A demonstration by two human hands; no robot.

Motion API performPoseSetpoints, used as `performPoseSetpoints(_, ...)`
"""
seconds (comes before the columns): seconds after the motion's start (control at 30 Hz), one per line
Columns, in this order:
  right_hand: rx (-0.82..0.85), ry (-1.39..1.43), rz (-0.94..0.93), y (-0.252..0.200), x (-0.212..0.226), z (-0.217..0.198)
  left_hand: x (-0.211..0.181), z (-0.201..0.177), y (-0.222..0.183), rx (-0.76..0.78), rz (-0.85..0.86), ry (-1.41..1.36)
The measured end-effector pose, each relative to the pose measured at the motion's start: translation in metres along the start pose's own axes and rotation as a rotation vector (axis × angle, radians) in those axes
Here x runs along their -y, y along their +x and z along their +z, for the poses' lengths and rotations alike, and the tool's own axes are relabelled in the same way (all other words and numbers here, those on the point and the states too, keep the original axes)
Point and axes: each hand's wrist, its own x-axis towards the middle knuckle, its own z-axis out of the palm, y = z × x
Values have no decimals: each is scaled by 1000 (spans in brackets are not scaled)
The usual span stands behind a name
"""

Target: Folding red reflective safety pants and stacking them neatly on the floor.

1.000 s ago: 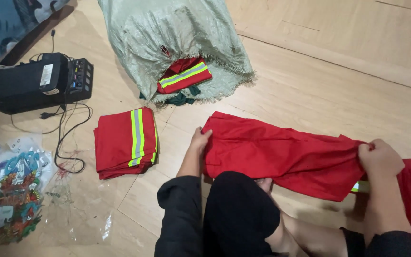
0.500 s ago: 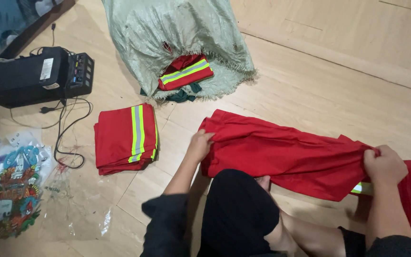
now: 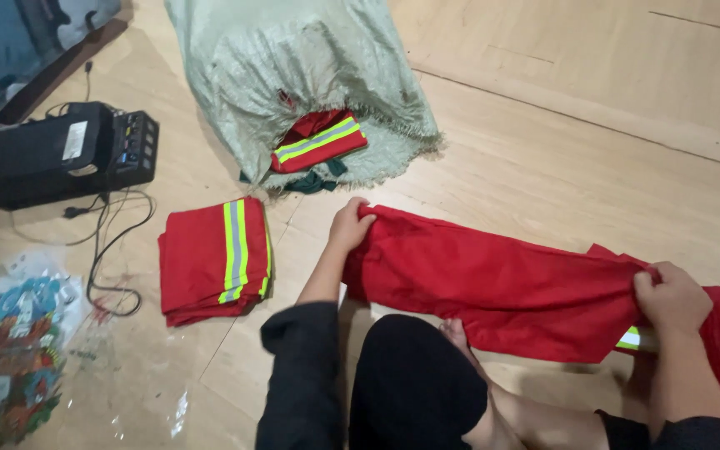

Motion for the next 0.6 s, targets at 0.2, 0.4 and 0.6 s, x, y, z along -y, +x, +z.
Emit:
performPoseSetpoints(0.2, 144, -64, 15, 4, 22, -22, 0, 82, 65, 195, 250, 1072)
performPoseSetpoints(0.4, 77, -83, -174, 8, 14, -36, -51, 77, 55, 562, 278, 1116)
performPoseSetpoints(0.6, 11, 750, -91, 22, -50, 3, 7, -2, 43, 83, 652, 642)
